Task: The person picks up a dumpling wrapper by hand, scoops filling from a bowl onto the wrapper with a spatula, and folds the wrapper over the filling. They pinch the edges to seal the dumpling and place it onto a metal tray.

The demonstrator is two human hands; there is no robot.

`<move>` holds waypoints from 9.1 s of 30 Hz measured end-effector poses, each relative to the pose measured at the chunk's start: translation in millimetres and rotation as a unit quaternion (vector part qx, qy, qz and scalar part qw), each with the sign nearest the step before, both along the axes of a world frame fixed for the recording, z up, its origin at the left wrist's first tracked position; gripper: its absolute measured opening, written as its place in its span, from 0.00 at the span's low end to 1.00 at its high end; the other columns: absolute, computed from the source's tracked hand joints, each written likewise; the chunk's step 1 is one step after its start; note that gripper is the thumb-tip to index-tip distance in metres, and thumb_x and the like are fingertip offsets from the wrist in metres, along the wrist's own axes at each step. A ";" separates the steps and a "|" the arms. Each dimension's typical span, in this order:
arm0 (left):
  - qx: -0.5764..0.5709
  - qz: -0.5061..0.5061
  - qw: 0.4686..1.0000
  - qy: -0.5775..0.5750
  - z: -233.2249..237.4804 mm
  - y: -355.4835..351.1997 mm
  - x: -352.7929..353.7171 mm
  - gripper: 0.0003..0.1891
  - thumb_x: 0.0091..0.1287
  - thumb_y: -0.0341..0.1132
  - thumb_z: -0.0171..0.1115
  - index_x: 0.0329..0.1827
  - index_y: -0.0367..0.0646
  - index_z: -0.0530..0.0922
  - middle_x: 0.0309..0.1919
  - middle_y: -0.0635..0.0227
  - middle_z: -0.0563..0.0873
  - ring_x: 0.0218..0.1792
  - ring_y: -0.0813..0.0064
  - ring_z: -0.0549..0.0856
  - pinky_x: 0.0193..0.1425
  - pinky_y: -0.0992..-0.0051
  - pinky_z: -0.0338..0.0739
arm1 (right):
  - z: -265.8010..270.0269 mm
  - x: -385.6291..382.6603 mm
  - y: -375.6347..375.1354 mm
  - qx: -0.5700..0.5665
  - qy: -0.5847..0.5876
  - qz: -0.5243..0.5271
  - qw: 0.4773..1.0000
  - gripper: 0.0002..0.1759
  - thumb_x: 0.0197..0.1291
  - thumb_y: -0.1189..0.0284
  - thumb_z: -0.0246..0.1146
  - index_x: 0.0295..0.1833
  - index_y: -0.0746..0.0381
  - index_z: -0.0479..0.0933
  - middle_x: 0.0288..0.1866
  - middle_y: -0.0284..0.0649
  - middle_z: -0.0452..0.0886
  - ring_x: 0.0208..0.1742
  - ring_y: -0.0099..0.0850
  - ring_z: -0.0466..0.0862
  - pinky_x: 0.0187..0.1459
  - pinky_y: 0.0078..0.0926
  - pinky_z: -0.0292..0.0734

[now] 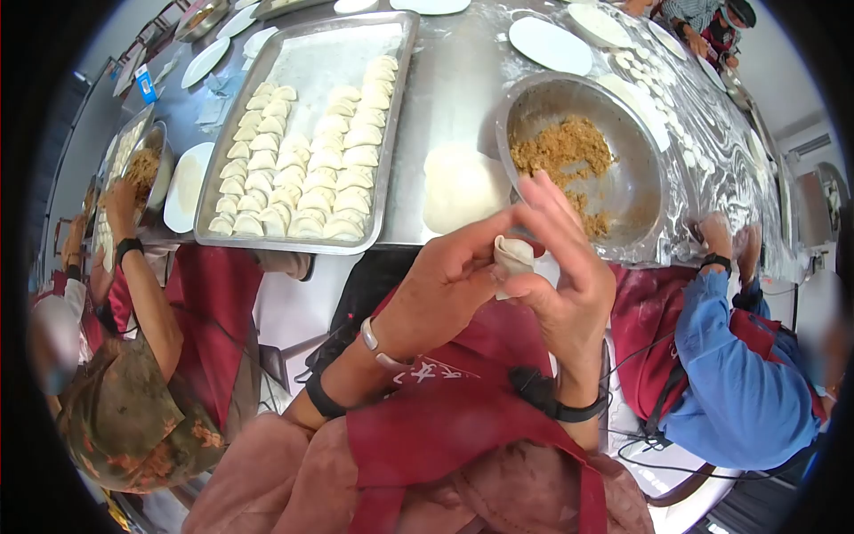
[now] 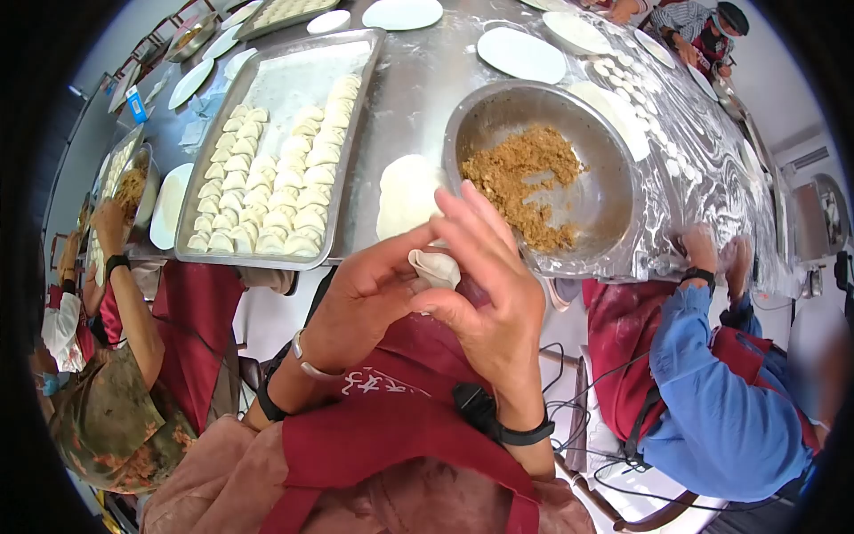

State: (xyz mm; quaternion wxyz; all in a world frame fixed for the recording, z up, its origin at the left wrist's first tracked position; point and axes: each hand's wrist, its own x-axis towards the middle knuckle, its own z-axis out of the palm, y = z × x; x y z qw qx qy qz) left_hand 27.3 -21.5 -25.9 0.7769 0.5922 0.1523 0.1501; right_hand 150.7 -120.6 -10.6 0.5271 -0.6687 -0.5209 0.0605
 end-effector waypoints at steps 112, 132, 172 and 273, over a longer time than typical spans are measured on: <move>-0.349 -0.042 0.930 -0.103 43.3 47.0 54.3 0.28 0.77 0.43 0.45 0.71 0.29 0.62 0.68 0.42 0.70 0.72 0.48 0.67 0.77 0.56 0.62 | -174.8 372.6 -54.6 -0.520 -0.147 -0.263 0.800 0.18 0.60 0.70 0.55 0.51 0.68 0.79 0.59 0.56 0.77 0.61 0.52 0.77 0.61 0.44 0.73; -0.339 -0.062 0.935 -0.082 60.5 34.9 54.9 0.24 0.80 0.42 0.43 0.70 0.33 0.65 0.63 0.59 0.75 0.62 0.69 0.77 0.68 0.65 0.71 | 54.2 59.6 10.8 0.008 -0.016 0.051 0.999 0.17 0.48 0.79 0.70 0.47 0.64 0.84 0.56 0.46 0.84 0.65 0.46 0.78 0.62 0.37 0.73; -0.019 0.011 1.000 -0.022 53.1 21.5 51.3 0.21 0.72 0.25 0.58 0.67 0.31 0.71 0.52 0.66 0.83 0.47 0.84 0.80 0.51 0.81 0.77 | 46.9 48.7 14.4 0.058 -0.020 -0.050 0.997 0.10 0.52 0.79 0.69 0.42 0.65 0.85 0.47 0.47 0.87 0.61 0.45 0.82 0.58 0.36 0.76; -0.401 -0.029 0.900 -0.170 43.2 11.7 51.7 0.26 0.74 0.24 0.47 0.75 0.35 0.59 0.69 0.58 0.72 0.68 0.66 0.73 0.75 0.61 0.64 | 32.1 48.6 21.2 0.057 -0.004 -0.030 0.998 0.29 0.64 0.51 0.60 0.56 0.67 0.81 0.62 0.50 0.80 0.76 0.53 0.63 0.69 0.43 0.64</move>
